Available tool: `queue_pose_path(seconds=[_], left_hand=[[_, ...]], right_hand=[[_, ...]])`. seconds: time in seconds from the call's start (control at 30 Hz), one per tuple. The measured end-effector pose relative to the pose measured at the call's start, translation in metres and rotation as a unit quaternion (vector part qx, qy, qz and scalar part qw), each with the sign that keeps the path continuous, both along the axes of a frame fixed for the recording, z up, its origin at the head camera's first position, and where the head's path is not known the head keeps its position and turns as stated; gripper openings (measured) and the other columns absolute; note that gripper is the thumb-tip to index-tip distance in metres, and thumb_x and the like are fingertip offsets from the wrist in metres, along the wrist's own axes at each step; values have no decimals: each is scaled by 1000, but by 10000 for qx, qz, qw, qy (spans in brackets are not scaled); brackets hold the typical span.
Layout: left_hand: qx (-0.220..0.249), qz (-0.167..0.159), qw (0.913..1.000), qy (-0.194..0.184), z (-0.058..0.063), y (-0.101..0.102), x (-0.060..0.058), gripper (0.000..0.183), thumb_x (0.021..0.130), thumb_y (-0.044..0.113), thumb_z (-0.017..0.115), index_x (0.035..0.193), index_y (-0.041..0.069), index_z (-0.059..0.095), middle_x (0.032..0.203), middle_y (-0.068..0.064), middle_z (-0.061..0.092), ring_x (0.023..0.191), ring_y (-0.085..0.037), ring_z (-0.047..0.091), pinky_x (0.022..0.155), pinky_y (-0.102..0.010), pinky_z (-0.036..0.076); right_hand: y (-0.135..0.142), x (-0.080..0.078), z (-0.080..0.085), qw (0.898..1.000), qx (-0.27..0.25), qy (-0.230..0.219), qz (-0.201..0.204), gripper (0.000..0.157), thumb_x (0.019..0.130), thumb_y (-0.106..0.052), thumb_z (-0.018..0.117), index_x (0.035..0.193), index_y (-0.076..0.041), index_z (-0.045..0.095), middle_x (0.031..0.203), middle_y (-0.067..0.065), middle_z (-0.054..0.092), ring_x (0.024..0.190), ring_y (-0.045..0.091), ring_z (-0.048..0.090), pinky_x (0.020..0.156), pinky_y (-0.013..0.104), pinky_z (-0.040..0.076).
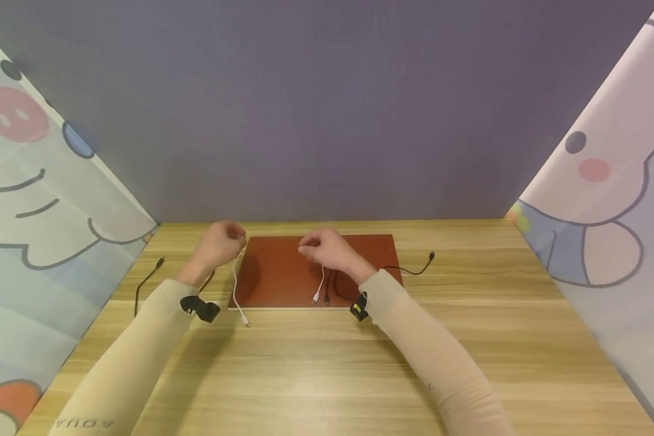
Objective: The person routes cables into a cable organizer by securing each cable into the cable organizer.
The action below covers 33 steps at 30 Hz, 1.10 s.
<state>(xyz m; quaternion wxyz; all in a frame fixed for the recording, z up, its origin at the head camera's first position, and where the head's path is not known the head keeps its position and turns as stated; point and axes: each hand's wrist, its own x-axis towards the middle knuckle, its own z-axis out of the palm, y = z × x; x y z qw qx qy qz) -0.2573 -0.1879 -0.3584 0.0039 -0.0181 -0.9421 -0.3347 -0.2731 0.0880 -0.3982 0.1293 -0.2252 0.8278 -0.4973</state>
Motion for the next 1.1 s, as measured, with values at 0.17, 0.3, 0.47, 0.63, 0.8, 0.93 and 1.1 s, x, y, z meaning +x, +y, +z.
queue_pose_path(seconds=[0.17, 0.3, 0.47, 0.63, 0.8, 0.93, 1.1], left_hand=[[249, -89, 9995, 167, 5, 6, 7, 26, 97, 15, 59, 118, 1, 66, 108, -16, 67, 95, -31, 65, 78, -41, 51], [482, -177, 9981, 350, 11, 15, 12, 24, 97, 14, 61, 118, 3, 66, 103, -13, 68, 89, -28, 66, 72, -38, 51], [1039, -344, 9933, 362, 18, 29, 18, 23, 97, 13, 64, 117, 2, 66, 102, -12, 66, 85, -25, 69, 67, -35, 53], [2094, -559, 9761, 128, 21, 37, 17, 25, 99, 9, 62, 121, -2, 63, 105, -16, 62, 89, -32, 70, 78, -43, 59], [2692, -660, 9607, 133, 22, 40, 13, 27, 99, 8, 61, 124, -4, 61, 108, -17, 60, 91, -34, 69, 85, -49, 57], [2997, -653, 9517, 110, 24, 43, 9, 28, 99, 7, 61, 124, -5, 60, 107, -16, 59, 88, -29, 67, 85, -47, 57], [3266, -532, 9436, -75, 24, 47, 2, 30, 99, 6, 62, 126, -5, 58, 106, -13, 58, 88, -25, 66, 86, -43, 56]], right_hand=[[-9, 11, -3, 9992, 131, -18, 381, 30, 104, -22, 61, 122, 1, 68, 108, 21, 70, 96, 33, 67, 86, 46, 55], [-18, 22, -5, 9968, 328, -78, 724, 33, 104, -24, 60, 125, 1, 67, 106, 17, 70, 94, 31, 67, 81, 40, 56], [-30, 32, -8, 9931, 607, -25, 998, 35, 103, -27, 62, 127, -1, 68, 99, 10, 71, 80, 27, 66, 67, 31, 52], [-38, 42, -12, 9903, 768, 94, 1155, 33, 102, -26, 65, 126, -4, 69, 105, 1, 72, 73, 13, 61, 70, 30, 51], [-42, 47, -17, 9881, 841, 222, 1273, 24, 99, -24, 68, 116, -7, 74, 91, 1, 74, 77, 7, 62, 74, 27, 50], [-42, 48, -19, 9890, 797, 271, 1213, 13, 97, -20, 70, 102, -9, 76, 81, 1, 71, 67, 7, 57, 65, 25, 46], [-38, 49, -21, 9922, 641, 143, 1059, 10, 96, -12, 71, 98, -4, 76, 80, 1, 72, 67, 7, 59, 64, 25, 46]])
